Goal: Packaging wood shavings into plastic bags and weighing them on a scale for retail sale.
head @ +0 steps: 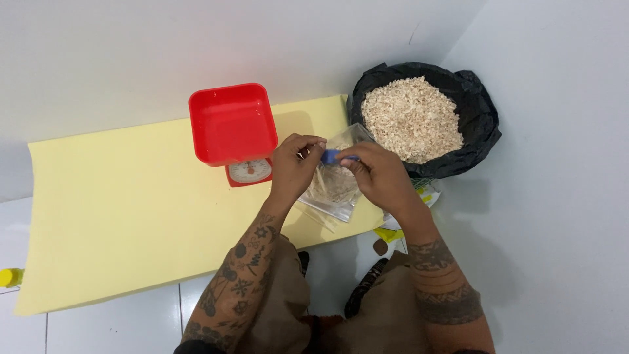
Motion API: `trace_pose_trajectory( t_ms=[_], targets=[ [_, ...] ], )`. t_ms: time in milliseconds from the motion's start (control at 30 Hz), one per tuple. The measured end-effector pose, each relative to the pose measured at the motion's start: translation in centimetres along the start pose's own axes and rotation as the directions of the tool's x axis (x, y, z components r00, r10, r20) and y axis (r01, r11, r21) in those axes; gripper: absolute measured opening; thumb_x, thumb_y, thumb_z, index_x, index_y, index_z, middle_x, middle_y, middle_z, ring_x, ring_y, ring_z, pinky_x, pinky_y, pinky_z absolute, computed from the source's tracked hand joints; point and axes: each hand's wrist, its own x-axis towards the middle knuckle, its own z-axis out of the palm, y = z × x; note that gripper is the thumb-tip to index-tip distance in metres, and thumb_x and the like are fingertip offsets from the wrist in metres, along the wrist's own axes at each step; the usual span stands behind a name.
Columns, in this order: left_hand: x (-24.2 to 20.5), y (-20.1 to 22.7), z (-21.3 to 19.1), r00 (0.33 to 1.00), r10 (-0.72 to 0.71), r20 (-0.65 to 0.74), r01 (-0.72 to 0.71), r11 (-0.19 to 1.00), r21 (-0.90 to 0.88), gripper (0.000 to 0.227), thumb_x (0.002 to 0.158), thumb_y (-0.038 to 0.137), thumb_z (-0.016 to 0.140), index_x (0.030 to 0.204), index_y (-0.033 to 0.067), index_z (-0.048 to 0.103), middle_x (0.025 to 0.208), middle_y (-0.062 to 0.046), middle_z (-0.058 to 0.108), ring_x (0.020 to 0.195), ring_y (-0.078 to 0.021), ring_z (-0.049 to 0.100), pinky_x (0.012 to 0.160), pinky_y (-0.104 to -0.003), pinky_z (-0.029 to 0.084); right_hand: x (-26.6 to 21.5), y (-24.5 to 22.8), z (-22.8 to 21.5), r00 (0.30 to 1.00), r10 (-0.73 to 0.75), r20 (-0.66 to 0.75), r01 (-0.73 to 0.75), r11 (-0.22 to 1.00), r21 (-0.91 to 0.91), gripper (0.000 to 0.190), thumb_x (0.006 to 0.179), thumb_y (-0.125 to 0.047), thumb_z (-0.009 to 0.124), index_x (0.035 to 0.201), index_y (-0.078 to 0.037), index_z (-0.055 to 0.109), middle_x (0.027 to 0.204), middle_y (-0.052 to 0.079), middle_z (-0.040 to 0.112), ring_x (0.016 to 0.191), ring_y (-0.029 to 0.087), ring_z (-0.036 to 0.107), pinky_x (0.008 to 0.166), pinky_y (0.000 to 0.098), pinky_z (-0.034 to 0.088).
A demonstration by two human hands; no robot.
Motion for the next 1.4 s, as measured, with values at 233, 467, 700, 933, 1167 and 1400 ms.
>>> trace_pose_trajectory(
  t_ms=[233, 467, 700, 933, 1167, 1400],
  targets=[
    [0.1, 0.3, 0.0, 1.0, -0.021, 0.003, 0.021, 1.0, 0.002, 0.012, 0.085, 0.015, 0.074, 0.095, 0.0132, 0.08, 0.075, -0.007, 0.061, 0.067, -0.0123, 0.059, 0.059, -0.024, 0.051, 0.1, 0.8, 0.3, 0.999, 0.01, 0.052, -0.014, 0.997, 0.081, 0.015, 0.101, -0.01, 0.066, 0.106, -0.007, 0.08, 0.093, 0.021, 0.076, 0.081, 0.043, 0.073, 0.072, 0.0498, 0.056],
    [0.0, -0.3, 0.0, 1.0, -0.011, 0.011, 0.011, 0.999, -0.037, 0.011, 0.085, 0.015, 0.075, 0.095, 0.0152, 0.08, 0.073, -0.005, 0.059, 0.066, -0.0098, 0.056, 0.058, -0.022, 0.049, -0.7, 2.1, 0.3, 0.998, 0.002, 0.068, -0.015, 0.983, 0.185, 0.012, 0.097, -0.006, 0.069, 0.102, -0.003, 0.079, 0.09, 0.02, 0.072, 0.068, 0.026, 0.062, 0.066, 0.0424, 0.05],
    [0.0, -0.1, 0.0, 1.0, 0.001, 0.002, -0.001, 0.999, -0.051, 0.012, 0.084, 0.014, 0.075, 0.095, 0.0137, 0.08, 0.074, -0.005, 0.06, 0.067, -0.0102, 0.057, 0.058, -0.022, 0.049, -0.6, 2.7, -1.1, 0.991, 0.036, -0.125, -0.029, 0.998, 0.058, 0.013, 0.103, -0.018, 0.071, 0.11, -0.013, 0.081, 0.093, 0.009, 0.074, 0.069, 0.018, 0.066, 0.064, 0.0324, 0.052],
    [0.1, 0.0, 0.3, 1.0, -0.017, 0.013, 0.018, 0.999, -0.045, 0.023, 0.077, 0.009, 0.075, 0.101, 0.0097, 0.077, 0.077, -0.007, 0.06, 0.07, -0.0139, 0.057, 0.061, -0.026, 0.05, -0.2, 1.9, -0.8, 0.994, 0.043, -0.105, -0.038, 0.998, 0.051, 0.016, 0.102, -0.015, 0.07, 0.114, -0.014, 0.082, 0.092, 0.011, 0.074, 0.066, 0.023, 0.066, 0.06, 0.0357, 0.052],
    [0.0, -1.0, 0.5, 0.998, -0.039, 0.054, 0.041, 0.999, -0.034, 0.022, 0.076, 0.007, 0.073, 0.098, 0.0091, 0.076, 0.07, -0.005, 0.059, 0.063, -0.0128, 0.054, 0.057, -0.026, 0.048, -0.1, 1.2, -0.3, 0.999, -0.043, 0.023, 0.042, 0.999, 0.031, 0.017, 0.1, -0.011, 0.067, 0.109, -0.013, 0.082, 0.093, 0.018, 0.075, 0.079, 0.043, 0.073, 0.07, 0.0489, 0.056],
    [0.0, -0.3, 0.6, 0.997, -0.065, 0.031, 0.066, 0.996, -0.065, 0.01, 0.081, 0.008, 0.072, 0.089, 0.0078, 0.077, 0.067, -0.005, 0.058, 0.059, -0.011, 0.052, 0.054, -0.025, 0.046, -0.4, 1.7, -0.4, 0.999, -0.012, 0.041, 0.008, 0.995, 0.098, 0.015, 0.098, -0.01, 0.071, 0.11, -0.009, 0.082, 0.09, 0.021, 0.075, 0.071, 0.042, 0.07, 0.067, 0.0491, 0.055]
  ],
)
